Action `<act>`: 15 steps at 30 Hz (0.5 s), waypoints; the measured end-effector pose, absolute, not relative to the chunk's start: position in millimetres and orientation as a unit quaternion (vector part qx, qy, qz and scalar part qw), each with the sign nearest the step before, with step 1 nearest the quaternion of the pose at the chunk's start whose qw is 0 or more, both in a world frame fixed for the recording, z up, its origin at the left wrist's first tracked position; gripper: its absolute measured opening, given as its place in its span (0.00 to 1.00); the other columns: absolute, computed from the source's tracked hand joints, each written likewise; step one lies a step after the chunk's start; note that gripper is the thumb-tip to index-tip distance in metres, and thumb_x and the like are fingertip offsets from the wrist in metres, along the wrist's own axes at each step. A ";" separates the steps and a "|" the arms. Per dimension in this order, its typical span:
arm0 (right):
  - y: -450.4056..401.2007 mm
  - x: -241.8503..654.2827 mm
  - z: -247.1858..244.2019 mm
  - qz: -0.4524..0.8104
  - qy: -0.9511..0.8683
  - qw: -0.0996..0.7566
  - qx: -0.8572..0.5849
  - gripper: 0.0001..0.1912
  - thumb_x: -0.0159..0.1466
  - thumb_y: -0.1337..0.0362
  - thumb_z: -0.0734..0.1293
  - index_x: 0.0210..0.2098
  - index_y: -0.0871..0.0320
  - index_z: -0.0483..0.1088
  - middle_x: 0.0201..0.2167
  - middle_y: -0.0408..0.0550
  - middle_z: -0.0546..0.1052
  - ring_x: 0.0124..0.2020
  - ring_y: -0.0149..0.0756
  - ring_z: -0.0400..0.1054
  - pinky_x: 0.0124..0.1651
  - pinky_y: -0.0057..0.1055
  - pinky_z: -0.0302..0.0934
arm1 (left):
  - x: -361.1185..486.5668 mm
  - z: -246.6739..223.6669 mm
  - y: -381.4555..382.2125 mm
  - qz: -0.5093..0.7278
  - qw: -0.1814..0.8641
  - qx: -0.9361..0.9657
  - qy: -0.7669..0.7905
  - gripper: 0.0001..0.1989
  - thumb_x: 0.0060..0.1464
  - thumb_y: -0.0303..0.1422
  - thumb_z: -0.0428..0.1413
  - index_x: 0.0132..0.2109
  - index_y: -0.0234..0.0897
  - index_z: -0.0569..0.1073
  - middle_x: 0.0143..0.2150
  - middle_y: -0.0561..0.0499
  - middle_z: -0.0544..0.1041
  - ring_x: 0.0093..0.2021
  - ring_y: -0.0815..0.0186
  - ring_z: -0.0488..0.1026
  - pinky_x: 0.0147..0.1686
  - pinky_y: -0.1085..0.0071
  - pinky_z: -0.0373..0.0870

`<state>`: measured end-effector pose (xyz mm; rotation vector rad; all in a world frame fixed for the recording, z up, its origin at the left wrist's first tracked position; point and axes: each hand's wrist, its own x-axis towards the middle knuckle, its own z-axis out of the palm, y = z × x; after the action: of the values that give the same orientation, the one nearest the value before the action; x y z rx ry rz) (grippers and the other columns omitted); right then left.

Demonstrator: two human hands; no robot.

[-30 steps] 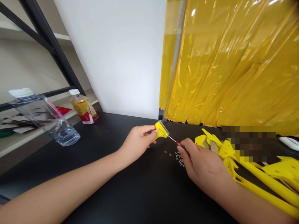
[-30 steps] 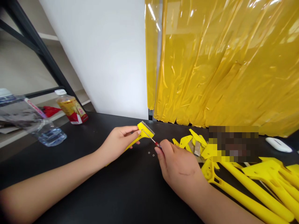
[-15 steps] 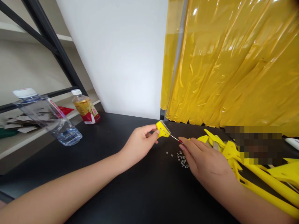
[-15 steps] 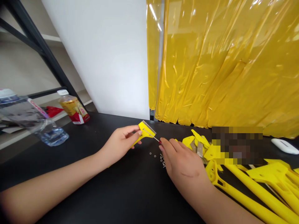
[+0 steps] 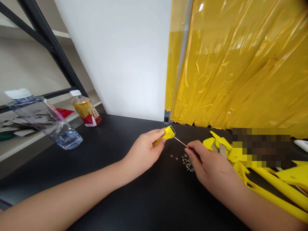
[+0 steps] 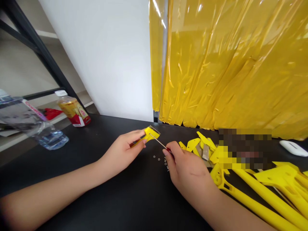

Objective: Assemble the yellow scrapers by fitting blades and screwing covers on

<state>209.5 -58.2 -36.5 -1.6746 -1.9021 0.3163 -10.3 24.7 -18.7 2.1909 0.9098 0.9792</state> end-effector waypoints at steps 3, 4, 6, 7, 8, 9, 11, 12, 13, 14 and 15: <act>-58.8 208.9 -33.8 0.211 -0.695 0.310 -0.613 0.17 0.75 0.50 0.56 0.34 0.52 0.63 0.24 0.40 0.66 0.25 0.35 0.62 0.30 0.33 0.52 | -10.1 -18.2 22.8 0.365 0.282 0.821 0.337 0.09 0.68 0.28 0.53 0.43 0.39 0.78 0.48 0.50 0.79 0.47 0.63 0.75 0.50 0.67 0.70; -59.2 207.7 -32.5 0.284 -0.668 0.335 -0.600 0.19 0.75 0.48 0.56 0.33 0.52 0.62 0.23 0.39 0.62 0.24 0.33 0.59 0.29 0.32 0.52 | -10.1 -16.9 21.9 0.368 0.281 0.822 0.333 0.09 0.68 0.28 0.53 0.43 0.39 0.78 0.48 0.51 0.79 0.46 0.64 0.75 0.50 0.68 0.70; -59.7 204.2 -30.4 0.440 -0.583 0.385 -0.564 0.22 0.74 0.44 0.57 0.32 0.52 0.60 0.22 0.35 0.56 0.21 0.30 0.52 0.24 0.29 0.50 | -10.2 -13.7 19.6 0.374 0.280 0.822 0.325 0.09 0.69 0.28 0.53 0.43 0.39 0.78 0.47 0.51 0.79 0.45 0.64 0.75 0.49 0.68 0.70; -59.8 202.3 -30.0 0.499 -0.539 0.404 -0.545 0.23 0.73 0.42 0.58 0.32 0.52 0.60 0.21 0.34 0.53 0.19 0.29 0.48 0.22 0.28 0.48 | -10.2 -12.0 18.3 0.376 0.282 0.822 0.323 0.09 0.69 0.28 0.52 0.44 0.39 0.78 0.46 0.51 0.79 0.45 0.64 0.75 0.48 0.68 0.70; -59.7 200.5 -30.1 0.541 -0.504 0.417 -0.528 0.23 0.72 0.41 0.59 0.32 0.52 0.60 0.21 0.33 0.52 0.19 0.28 0.45 0.21 0.28 0.47 | -10.2 -10.6 17.2 0.377 0.284 0.821 0.321 0.09 0.69 0.28 0.52 0.44 0.40 0.78 0.46 0.51 0.79 0.44 0.65 0.75 0.48 0.69 0.70; -59.5 199.1 -30.7 0.562 -0.485 0.425 -0.518 0.23 0.72 0.41 0.60 0.33 0.52 0.60 0.21 0.33 0.52 0.18 0.27 0.45 0.20 0.28 0.48 | -10.3 -9.5 16.4 0.379 0.285 0.820 0.320 0.09 0.69 0.28 0.52 0.45 0.40 0.78 0.46 0.51 0.79 0.44 0.65 0.75 0.47 0.69 0.70; -59.7 197.5 -33.1 0.550 -0.492 0.424 -0.524 0.22 0.72 0.41 0.60 0.34 0.52 0.63 0.21 0.33 0.55 0.19 0.27 0.49 0.21 0.28 0.52 | -10.9 -8.8 16.9 0.379 0.279 0.823 0.319 0.09 0.68 0.28 0.53 0.46 0.40 0.78 0.46 0.50 0.78 0.44 0.64 0.75 0.47 0.68 0.71; -60.3 197.3 -34.5 0.527 -0.511 0.419 -0.535 0.21 0.72 0.42 0.60 0.35 0.52 0.64 0.22 0.34 0.56 0.20 0.28 0.52 0.23 0.28 0.54 | -11.6 -9.3 18.9 0.378 0.274 0.824 0.320 0.09 0.68 0.29 0.53 0.46 0.40 0.79 0.46 0.49 0.78 0.44 0.64 0.76 0.47 0.68 0.71; -61.4 197.3 -35.7 0.497 -0.535 0.410 -0.546 0.21 0.73 0.42 0.59 0.36 0.52 0.65 0.22 0.35 0.57 0.22 0.29 0.55 0.25 0.29 0.56 | -12.8 -10.1 22.4 0.379 0.269 0.824 0.325 0.08 0.67 0.29 0.54 0.46 0.40 0.79 0.46 0.49 0.78 0.44 0.64 0.76 0.46 0.68 0.72; -63.1 197.3 -36.6 0.463 -0.562 0.399 -0.557 0.20 0.74 0.43 0.58 0.37 0.52 0.65 0.23 0.36 0.59 0.24 0.30 0.57 0.27 0.29 0.57 | -14.5 -11.3 27.7 0.378 0.266 0.821 0.334 0.08 0.67 0.30 0.54 0.46 0.40 0.79 0.46 0.49 0.77 0.43 0.64 0.76 0.44 0.68 0.73; -65.2 197.3 -36.9 0.428 -0.591 0.386 -0.565 0.20 0.75 0.44 0.57 0.38 0.52 0.65 0.24 0.37 0.61 0.26 0.31 0.59 0.29 0.30 0.57 | -16.9 -12.6 34.8 0.382 0.268 0.813 0.349 0.08 0.67 0.32 0.54 0.46 0.40 0.78 0.45 0.49 0.77 0.41 0.64 0.77 0.41 0.69 0.73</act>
<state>197.3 -65.2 -36.9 -1.4386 -1.5048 1.0904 -16.9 34.8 -12.6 2.1932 0.9409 1.0296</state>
